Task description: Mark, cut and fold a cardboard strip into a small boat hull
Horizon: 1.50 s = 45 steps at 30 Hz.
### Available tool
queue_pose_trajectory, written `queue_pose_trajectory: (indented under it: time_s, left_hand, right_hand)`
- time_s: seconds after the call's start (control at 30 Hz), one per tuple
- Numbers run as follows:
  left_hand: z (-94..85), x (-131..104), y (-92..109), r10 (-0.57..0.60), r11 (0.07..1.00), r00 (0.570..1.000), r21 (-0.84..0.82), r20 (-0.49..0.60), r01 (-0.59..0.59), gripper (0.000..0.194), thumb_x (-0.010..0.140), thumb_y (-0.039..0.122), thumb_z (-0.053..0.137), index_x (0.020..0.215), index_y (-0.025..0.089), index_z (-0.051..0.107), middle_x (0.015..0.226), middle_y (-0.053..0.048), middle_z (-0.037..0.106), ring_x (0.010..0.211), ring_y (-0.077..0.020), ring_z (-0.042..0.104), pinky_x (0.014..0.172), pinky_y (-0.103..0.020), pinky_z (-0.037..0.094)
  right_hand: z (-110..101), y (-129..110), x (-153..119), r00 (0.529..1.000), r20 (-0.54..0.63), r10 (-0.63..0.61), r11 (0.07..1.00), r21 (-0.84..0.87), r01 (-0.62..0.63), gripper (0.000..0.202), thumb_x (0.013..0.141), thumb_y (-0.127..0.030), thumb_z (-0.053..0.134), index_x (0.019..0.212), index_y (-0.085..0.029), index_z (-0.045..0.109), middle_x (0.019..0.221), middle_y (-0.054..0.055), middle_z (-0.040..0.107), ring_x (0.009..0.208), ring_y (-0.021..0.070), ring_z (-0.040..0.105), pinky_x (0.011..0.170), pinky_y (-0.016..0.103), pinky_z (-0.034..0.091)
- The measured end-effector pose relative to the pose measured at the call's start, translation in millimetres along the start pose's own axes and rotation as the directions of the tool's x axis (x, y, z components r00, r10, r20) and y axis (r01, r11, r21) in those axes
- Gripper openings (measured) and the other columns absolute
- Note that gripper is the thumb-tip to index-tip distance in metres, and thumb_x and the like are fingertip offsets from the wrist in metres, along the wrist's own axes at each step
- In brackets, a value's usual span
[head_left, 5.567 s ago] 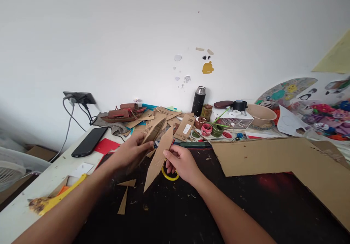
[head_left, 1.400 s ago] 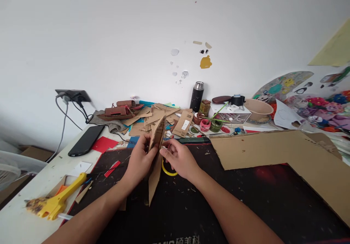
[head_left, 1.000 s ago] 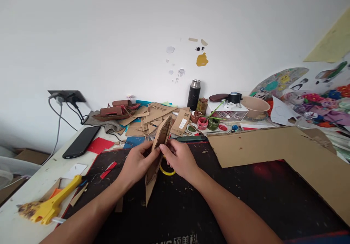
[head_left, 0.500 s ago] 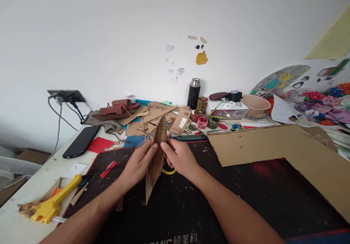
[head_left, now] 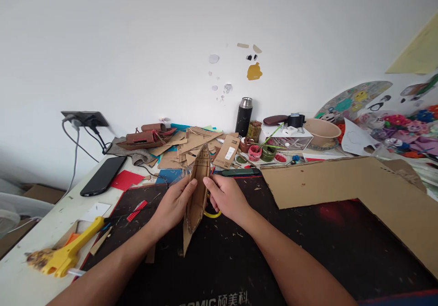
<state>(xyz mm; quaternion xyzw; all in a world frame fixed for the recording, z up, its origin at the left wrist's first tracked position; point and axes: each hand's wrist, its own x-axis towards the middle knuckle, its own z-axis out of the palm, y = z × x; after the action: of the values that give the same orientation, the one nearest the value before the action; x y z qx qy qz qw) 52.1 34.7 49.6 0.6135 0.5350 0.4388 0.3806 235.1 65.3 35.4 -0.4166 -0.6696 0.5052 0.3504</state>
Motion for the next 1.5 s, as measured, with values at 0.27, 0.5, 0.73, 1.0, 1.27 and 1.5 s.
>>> queue_pose_trajectory:
  time_s: [0.27, 0.5, 0.73, 1.0, 1.27, 1.5]
  left_hand:
    - [-0.4, 0.5, -3.4, 0.011, 1.000, 1.000, -0.011, -0.001, -0.011, 0.046, 0.096, 0.066, 0.061, 0.083, 0.023, 0.069, 0.083, -0.003, 0.070, 0.083, -0.0248, 0.062, 0.080, -0.031, 0.051]
    - [-1.4, 0.7, -1.2, -0.010, 1.000, 1.000, -0.010, 0.013, 0.010, 0.050, 0.095, 0.070, 0.059, 0.086, 0.022, 0.070, 0.089, -0.005, 0.073, 0.088, -0.0269, 0.065, 0.085, -0.033, 0.051]
    - [-1.8, 0.6, 0.3, -0.003, 0.999, 1.000, -0.034, 0.009, 0.003, 0.051, 0.093, 0.073, 0.062, 0.082, 0.023, 0.069, 0.086, -0.005, 0.072, 0.083, -0.0257, 0.062, 0.087, -0.035, 0.053]
    - [-2.7, 2.1, -3.9, -0.041, 0.999, 0.998, -0.003, 0.055, 0.042, 0.053, 0.096, 0.070, 0.055, 0.096, 0.019, 0.070, 0.099, -0.007, 0.076, 0.095, -0.0281, 0.067, 0.091, -0.036, 0.053]
    - [-3.2, 2.0, -4.6, -0.049, 0.998, 0.997, -0.024, 0.054, 0.050, 0.051, 0.096, 0.069, 0.057, 0.092, 0.020, 0.069, 0.096, -0.006, 0.076, 0.092, -0.0270, 0.067, 0.090, -0.036, 0.054]
    - [-3.2, 2.7, -5.9, -0.028, 0.998, 0.994, -0.054, 0.107, 0.034, 0.049, 0.097, 0.066, 0.058, 0.105, 0.019, 0.071, 0.104, -0.007, 0.078, 0.103, -0.0302, 0.070, 0.094, -0.038, 0.056]
  right_hand:
    - [-1.3, -1.9, 0.4, 1.000, 0.023, 0.018, 1.000, 0.014, -0.018, 0.057, 0.106, -0.072, 0.049, 0.073, -0.025, 0.049, 0.047, -0.005, 0.054, 0.038, 0.0127, 0.050, 0.045, 0.025, 0.038]
    - [-1.8, -1.9, 1.6, 0.999, 0.032, 0.010, 1.000, 0.016, -0.010, 0.060, 0.105, -0.075, 0.046, 0.072, -0.025, 0.049, 0.046, -0.005, 0.053, 0.037, 0.0130, 0.049, 0.045, 0.026, 0.038]
    - [-2.3, -1.9, 2.0, 0.999, 0.048, 0.000, 0.999, 0.042, -0.002, 0.062, 0.105, -0.076, 0.045, 0.070, -0.025, 0.048, 0.043, -0.005, 0.051, 0.038, 0.0132, 0.048, 0.047, 0.026, 0.039]
    - [-2.8, 1.5, 4.2, 0.997, 0.073, 0.022, 0.995, 0.093, -0.029, 0.056, 0.105, -0.070, 0.050, 0.071, -0.025, 0.046, 0.043, -0.007, 0.048, 0.036, 0.0128, 0.048, 0.044, 0.025, 0.039]
    - [-2.8, 2.6, 5.0, 0.996, 0.081, 0.035, 0.991, 0.127, -0.045, 0.054, 0.105, -0.066, 0.052, 0.071, -0.025, 0.045, 0.044, -0.008, 0.047, 0.035, 0.0114, 0.047, 0.042, 0.023, 0.038]
    - [-2.5, 2.9, 5.1, 0.996, 0.078, 0.038, 0.990, 0.135, -0.048, 0.051, 0.106, -0.064, 0.053, 0.073, -0.025, 0.047, 0.045, -0.008, 0.048, 0.036, 0.0114, 0.046, 0.042, 0.023, 0.037]
